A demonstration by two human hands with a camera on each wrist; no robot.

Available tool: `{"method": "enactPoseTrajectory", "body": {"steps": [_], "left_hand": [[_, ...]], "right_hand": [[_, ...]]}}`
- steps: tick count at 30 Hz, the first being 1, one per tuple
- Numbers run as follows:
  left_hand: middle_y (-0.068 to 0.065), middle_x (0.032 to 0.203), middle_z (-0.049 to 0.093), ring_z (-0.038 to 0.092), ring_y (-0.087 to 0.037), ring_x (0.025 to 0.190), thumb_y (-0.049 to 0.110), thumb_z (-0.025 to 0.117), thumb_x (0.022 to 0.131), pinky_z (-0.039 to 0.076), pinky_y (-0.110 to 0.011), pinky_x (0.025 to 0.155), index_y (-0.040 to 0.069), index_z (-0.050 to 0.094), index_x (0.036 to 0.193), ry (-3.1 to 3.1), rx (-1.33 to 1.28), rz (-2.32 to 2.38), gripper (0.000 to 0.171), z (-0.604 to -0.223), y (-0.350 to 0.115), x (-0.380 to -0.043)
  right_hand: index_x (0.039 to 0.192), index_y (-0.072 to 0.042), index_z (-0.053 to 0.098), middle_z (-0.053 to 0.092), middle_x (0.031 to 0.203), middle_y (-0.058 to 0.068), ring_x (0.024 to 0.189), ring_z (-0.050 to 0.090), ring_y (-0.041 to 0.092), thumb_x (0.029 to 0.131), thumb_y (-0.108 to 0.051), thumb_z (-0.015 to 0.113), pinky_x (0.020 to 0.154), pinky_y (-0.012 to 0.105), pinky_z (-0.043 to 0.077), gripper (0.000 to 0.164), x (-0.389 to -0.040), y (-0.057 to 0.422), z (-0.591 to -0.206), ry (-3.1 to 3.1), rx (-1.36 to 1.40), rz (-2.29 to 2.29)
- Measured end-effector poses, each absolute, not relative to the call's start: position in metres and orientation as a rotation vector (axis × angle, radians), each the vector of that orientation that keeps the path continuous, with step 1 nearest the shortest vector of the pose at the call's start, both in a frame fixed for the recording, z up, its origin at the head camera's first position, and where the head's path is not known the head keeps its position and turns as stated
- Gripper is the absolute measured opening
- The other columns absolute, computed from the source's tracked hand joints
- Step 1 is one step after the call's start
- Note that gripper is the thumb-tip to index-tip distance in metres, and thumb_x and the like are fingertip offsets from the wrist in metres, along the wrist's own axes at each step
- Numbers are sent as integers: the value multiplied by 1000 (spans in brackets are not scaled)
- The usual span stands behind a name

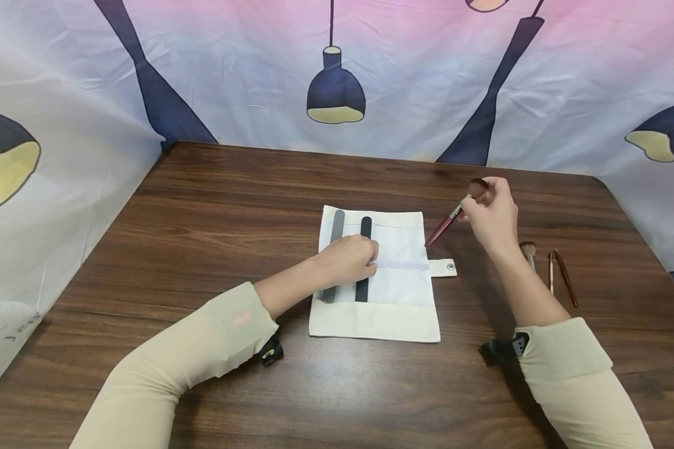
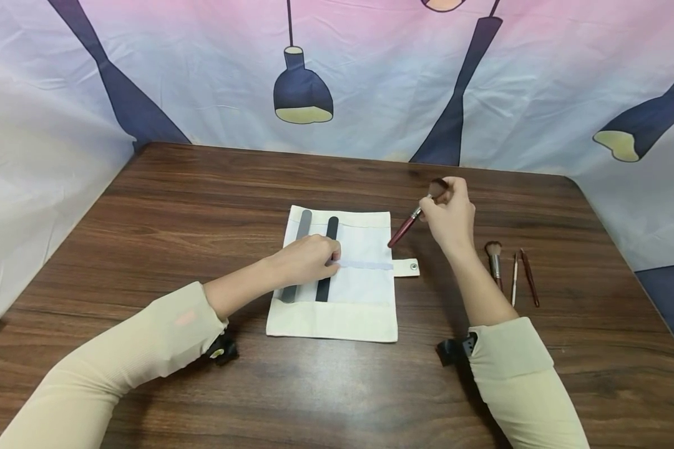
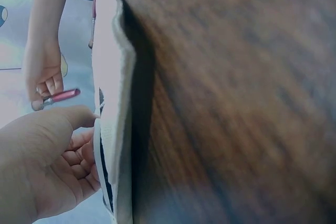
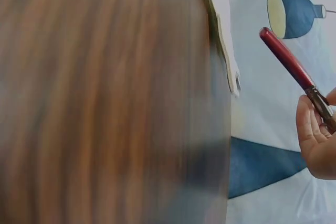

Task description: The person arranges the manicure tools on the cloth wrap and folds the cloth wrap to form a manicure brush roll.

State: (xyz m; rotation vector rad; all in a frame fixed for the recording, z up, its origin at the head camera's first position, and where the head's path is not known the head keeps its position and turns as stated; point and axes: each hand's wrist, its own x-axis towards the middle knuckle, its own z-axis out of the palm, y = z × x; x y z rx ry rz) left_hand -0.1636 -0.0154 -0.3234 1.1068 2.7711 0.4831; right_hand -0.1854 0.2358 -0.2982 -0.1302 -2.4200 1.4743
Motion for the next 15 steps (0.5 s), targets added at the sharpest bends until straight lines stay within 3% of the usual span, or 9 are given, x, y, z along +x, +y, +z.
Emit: {"method": "enactPoseTrajectory", "body": {"steps": [9, 15], "left_hand": [[2, 62, 52, 48, -10, 55, 10, 61, 85, 37, -20, 50, 6, 60, 79, 2778, 1117, 472, 7, -325, -14, -163], [2, 62, 52, 48, -10, 55, 10, 60, 85, 36, -20, 50, 5, 61, 80, 2776, 1123, 469, 7, -324, -14, -163]], "right_hand": [[109, -6, 37, 50, 90, 6, 65, 62, 2, 84, 0, 50, 65, 23, 52, 29, -195, 212, -302, -2312, -20, 1748], [115, 2, 34, 49, 95, 12, 71, 63, 4, 88, -2, 51, 72, 27, 51, 32, -197, 198, -305, -2404, 102, 1811]]}}
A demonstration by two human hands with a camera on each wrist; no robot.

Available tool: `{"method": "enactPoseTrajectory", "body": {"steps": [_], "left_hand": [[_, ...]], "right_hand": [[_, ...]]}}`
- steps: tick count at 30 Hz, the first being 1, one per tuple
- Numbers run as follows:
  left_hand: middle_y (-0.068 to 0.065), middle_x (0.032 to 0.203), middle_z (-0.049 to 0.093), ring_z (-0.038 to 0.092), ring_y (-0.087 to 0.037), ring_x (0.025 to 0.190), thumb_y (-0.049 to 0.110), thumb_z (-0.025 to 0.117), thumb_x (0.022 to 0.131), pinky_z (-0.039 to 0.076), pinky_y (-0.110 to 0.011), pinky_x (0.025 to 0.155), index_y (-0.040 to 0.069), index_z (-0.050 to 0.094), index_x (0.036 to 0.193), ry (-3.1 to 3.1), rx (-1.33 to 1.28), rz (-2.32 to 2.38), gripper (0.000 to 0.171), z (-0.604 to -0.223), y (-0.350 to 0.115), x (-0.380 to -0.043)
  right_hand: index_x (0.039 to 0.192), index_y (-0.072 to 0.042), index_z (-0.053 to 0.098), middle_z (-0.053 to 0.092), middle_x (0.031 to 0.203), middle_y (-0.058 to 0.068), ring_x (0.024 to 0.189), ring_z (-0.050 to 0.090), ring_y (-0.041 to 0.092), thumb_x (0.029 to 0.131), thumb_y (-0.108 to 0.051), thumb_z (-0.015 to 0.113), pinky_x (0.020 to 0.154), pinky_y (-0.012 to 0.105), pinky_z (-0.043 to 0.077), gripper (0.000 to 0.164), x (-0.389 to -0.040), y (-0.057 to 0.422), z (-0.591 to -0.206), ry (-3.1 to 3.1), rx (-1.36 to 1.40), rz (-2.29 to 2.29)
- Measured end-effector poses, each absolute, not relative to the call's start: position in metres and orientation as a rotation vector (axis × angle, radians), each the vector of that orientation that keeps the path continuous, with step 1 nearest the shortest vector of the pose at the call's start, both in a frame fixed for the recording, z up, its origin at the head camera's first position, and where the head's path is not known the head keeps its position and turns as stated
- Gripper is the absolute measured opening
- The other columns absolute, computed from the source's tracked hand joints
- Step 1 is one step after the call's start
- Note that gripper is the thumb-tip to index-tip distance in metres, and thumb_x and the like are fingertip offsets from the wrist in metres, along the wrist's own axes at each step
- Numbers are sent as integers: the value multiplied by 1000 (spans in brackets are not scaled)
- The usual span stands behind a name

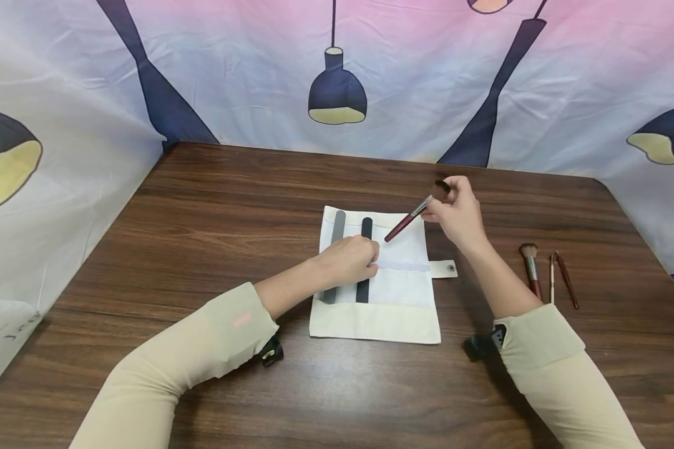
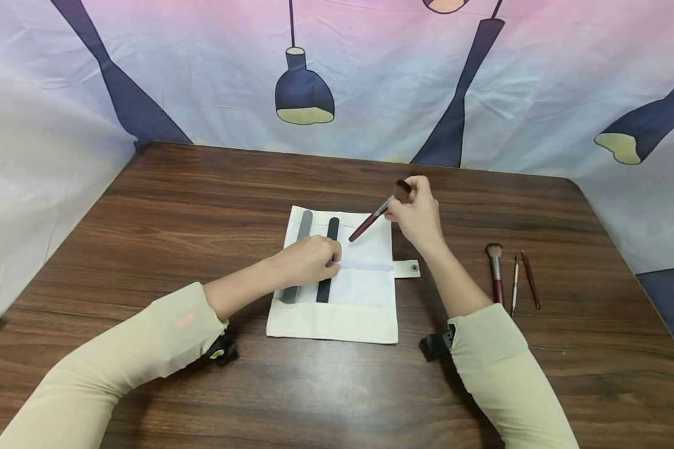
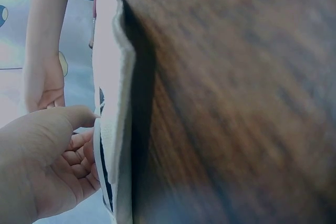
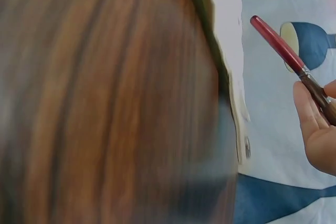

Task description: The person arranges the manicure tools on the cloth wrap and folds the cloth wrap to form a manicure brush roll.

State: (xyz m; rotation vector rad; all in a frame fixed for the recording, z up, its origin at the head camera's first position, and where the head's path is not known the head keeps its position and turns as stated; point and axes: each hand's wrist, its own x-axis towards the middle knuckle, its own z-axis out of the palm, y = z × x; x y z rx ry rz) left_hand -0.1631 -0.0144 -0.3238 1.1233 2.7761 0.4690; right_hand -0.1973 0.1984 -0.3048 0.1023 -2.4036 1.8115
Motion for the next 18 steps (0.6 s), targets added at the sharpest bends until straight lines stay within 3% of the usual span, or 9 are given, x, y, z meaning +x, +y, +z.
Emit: {"method": "enactPoseTrajectory", "body": {"steps": [9, 18], "left_hand": [[1, 66, 55, 49, -11, 59, 10, 61, 85, 39, -22, 52, 5, 61, 80, 2782, 1127, 466, 7, -324, -13, -163], [1, 65, 53, 48, -11, 58, 11, 60, 86, 38, -23, 51, 7, 58, 77, 2772, 1115, 458, 10, -324, -13, -164]], "right_hand": [[119, 5, 35, 52, 93, 15, 67, 64, 10, 91, -4, 50, 68, 27, 52, 34, -202, 185, -308, -2599, 232, 1757], [135, 0, 32, 56, 96, 18, 81, 65, 25, 93, -12, 53, 70, 31, 52, 48, -209, 178, -313, -2845, 291, 1645]]}}
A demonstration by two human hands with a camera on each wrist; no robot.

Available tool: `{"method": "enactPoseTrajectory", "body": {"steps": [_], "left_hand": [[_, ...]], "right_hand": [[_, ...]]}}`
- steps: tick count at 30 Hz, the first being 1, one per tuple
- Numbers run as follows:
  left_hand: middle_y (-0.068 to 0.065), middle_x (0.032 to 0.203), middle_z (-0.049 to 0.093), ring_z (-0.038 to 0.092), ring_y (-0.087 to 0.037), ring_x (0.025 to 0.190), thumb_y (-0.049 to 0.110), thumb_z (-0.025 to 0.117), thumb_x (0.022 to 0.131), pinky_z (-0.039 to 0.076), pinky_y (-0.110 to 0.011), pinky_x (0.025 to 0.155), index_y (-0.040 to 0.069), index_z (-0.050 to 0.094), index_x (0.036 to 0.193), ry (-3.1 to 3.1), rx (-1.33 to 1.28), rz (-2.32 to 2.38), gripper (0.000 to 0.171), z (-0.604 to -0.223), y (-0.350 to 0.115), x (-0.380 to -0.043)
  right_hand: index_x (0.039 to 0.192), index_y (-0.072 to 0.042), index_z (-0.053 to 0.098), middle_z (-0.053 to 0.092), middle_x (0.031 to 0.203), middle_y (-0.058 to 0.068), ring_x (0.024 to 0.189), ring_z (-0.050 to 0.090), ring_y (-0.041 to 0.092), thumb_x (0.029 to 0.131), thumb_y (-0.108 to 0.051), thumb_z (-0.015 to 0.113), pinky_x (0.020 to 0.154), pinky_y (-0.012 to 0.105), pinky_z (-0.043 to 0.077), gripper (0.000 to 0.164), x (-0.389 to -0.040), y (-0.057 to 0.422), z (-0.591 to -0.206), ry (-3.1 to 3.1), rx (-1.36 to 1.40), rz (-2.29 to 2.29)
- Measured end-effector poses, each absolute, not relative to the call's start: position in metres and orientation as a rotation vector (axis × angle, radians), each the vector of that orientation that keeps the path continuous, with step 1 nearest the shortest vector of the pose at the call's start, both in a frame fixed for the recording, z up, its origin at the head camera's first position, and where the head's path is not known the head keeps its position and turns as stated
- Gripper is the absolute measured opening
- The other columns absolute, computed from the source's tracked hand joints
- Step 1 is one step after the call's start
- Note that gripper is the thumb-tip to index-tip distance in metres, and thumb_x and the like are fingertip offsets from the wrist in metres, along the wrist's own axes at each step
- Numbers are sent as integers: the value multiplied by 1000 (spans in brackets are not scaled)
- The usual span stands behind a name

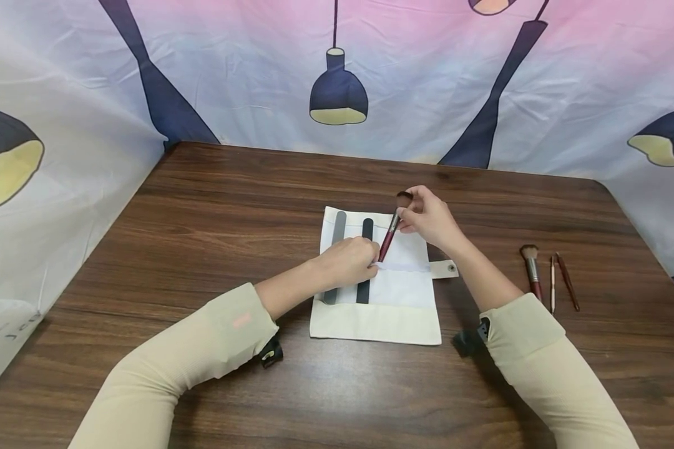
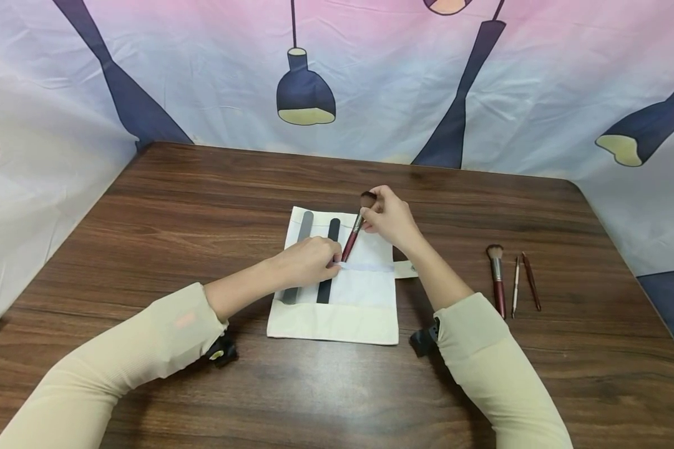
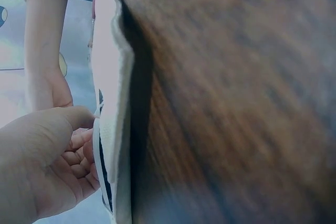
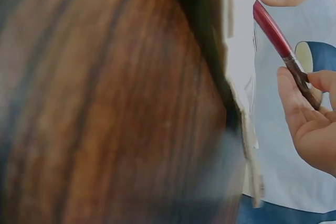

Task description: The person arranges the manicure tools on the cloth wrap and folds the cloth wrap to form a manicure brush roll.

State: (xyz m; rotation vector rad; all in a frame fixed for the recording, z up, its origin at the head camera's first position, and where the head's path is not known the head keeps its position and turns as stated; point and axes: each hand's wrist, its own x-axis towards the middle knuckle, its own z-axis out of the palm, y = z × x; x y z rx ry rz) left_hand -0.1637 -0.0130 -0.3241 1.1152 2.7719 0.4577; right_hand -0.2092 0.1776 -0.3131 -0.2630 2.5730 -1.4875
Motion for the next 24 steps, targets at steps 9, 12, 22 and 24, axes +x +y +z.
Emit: {"method": "enactPoseTrajectory", "body": {"steps": [9, 12, 22, 24], "left_hand": [[0, 66, 53, 47, -11, 59, 12, 60, 86, 37, -22, 51, 7, 58, 76, 2760, 1107, 457, 12, -324, -13, -163], [1, 67, 53, 47, -10, 59, 12, 61, 86, 37, -22, 51, 7, 58, 76, 2764, 1115, 449, 11, -325, -13, -163], [0, 62, 50, 45, -10, 57, 8, 59, 86, 34, -21, 49, 8, 54, 72, 2766, 1148, 451, 14, -325, -13, -163], [1, 62, 49, 44, -10, 56, 8, 58, 86, 34, -21, 48, 8, 54, 71, 2768, 1152, 447, 15, -325, -13, -163]], "right_hand": [[137, -2, 32, 57, 103, 19, 82, 65, 27, 95, -15, 51, 72, 32, 52, 48, -212, 171, -314, 2538, -238, -1362], [133, -2, 36, 57, 105, 19, 82, 65, 27, 95, -14, 51, 71, 32, 52, 43, -211, 170, -315, 2523, -236, -1349], [121, 2, 49, 61, 94, 16, 80, 63, 24, 90, -4, 51, 69, 31, 52, 32, -208, 168, -316, 2573, -285, -1225], [117, 2, 52, 62, 92, 15, 79, 63, 23, 89, -3, 52, 69, 31, 52, 29, -208, 169, -316, 2580, -283, -1210]]}}
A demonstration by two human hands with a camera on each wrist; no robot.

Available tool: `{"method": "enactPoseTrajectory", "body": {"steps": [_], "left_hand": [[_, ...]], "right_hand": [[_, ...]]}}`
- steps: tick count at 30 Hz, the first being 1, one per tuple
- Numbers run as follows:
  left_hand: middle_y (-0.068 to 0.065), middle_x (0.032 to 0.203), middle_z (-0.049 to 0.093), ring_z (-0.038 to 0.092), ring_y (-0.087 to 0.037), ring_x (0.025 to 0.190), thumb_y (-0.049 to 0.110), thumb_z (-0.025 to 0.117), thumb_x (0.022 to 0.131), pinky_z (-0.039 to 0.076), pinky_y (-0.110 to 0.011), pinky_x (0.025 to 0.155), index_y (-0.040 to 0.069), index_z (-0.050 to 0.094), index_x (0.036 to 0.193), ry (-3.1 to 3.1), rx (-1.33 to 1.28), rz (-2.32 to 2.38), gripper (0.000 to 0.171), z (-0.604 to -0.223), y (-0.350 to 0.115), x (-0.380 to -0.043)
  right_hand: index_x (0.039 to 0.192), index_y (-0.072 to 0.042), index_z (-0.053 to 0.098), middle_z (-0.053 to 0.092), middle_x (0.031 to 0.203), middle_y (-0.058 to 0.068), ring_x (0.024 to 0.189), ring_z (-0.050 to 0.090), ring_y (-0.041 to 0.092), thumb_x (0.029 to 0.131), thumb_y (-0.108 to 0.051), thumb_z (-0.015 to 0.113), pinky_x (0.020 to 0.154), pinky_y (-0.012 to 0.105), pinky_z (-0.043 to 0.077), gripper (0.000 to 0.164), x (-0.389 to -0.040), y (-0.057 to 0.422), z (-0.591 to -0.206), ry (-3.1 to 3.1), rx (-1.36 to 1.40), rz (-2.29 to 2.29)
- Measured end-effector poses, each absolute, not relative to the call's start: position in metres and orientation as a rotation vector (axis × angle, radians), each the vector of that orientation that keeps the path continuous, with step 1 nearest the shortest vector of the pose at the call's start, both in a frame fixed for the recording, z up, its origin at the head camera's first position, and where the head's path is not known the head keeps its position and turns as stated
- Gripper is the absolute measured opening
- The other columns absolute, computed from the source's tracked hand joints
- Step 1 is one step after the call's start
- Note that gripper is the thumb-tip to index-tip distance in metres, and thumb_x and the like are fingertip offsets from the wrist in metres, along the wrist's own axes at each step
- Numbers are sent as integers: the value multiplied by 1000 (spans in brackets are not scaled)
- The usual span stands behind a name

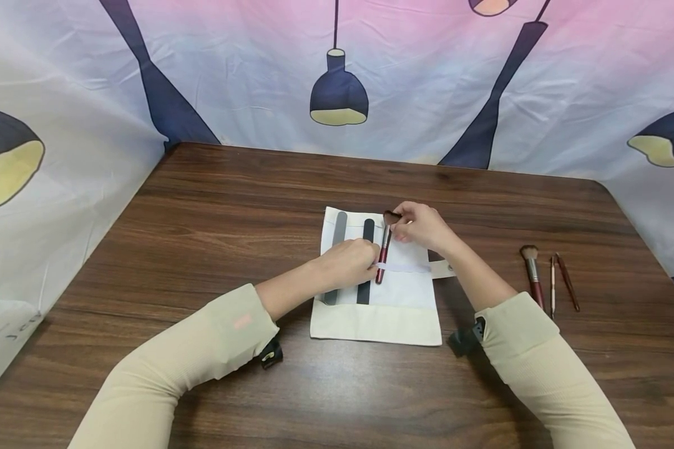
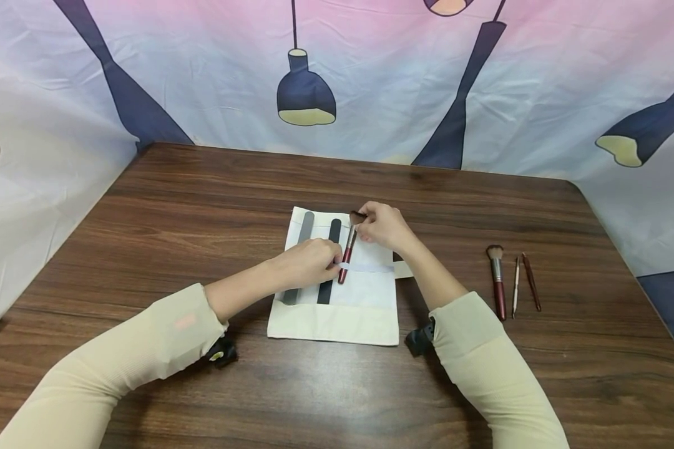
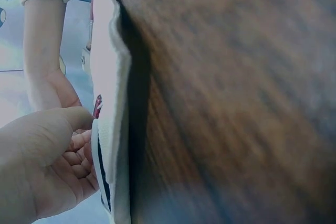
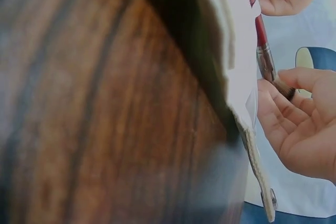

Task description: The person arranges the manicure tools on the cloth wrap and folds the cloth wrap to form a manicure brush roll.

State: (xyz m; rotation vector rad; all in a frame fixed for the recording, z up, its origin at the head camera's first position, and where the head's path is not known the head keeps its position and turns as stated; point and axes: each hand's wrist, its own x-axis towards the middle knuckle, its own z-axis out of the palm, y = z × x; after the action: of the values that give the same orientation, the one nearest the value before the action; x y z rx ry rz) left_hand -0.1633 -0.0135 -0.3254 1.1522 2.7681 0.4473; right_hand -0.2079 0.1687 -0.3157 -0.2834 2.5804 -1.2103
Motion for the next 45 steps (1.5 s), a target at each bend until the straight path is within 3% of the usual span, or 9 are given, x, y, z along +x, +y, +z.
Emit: {"method": "enactPoseTrajectory", "body": {"steps": [17, 21, 26, 33, 37, 45], "left_hand": [[3, 58, 41, 40, -9, 54, 6, 58, 85, 34, -22, 50, 10, 49, 65, 2771, 1233, 441, 23, -325, -12, -167], [3, 58, 39, 39, -9, 54, 6, 58, 85, 33, -22, 49, 11, 47, 64, 2768, 1235, 438, 24, -325, -11, -167], [4, 57, 39, 38, -8, 52, 6, 58, 86, 31, -20, 48, 11, 47, 64, 2758, 1237, 447, 24, -326, -10, -167], [3, 57, 36, 34, -8, 52, 6, 55, 88, 28, -19, 47, 12, 41, 61, 2748, 1213, 460, 31, -327, -10, -166], [3, 57, 37, 35, -8, 52, 6, 55, 88, 30, -19, 48, 12, 42, 60, 2752, 1189, 451, 31, -328, -11, -165], [2, 59, 42, 40, -9, 54, 7, 56, 88, 35, -22, 51, 9, 50, 68, 2755, 1188, 452, 21, -327, -12, -164]], "right_hand": [[102, 5, 62, 67, 81, 12, 70, 65, 19, 87, -3, 58, 63, 30, 53, 17, -203, 168, -313, 2496, -370, -1139], [104, 5, 61, 67, 82, 12, 71, 65, 19, 88, -3, 57, 63, 30, 53, 19, -202, 168, -313, 2486, -375, -1123], [118, 3, 55, 67, 89, 14, 73, 65, 20, 89, -5, 54, 65, 31, 53, 30, -198, 175, -305, 2527, -390, -1079], [123, 1, 52, 65, 99, 18, 82, 64, 27, 91, -16, 57, 71, 37, 51, 36, -178, 222, -281, 2683, -350, -960], [124, -1, 52, 66, 97, 16, 83, 65, 28, 92, -25, 57, 63, 34, 50, 40, -165, 262, -273, 2781, -250, -857], [127, 7, 44, 58, 111, 28, 87, 61, 35, 95, -33, 48, 67, 43, 47, 52, -150, 333, -277, 2860, -68, -625]]}}
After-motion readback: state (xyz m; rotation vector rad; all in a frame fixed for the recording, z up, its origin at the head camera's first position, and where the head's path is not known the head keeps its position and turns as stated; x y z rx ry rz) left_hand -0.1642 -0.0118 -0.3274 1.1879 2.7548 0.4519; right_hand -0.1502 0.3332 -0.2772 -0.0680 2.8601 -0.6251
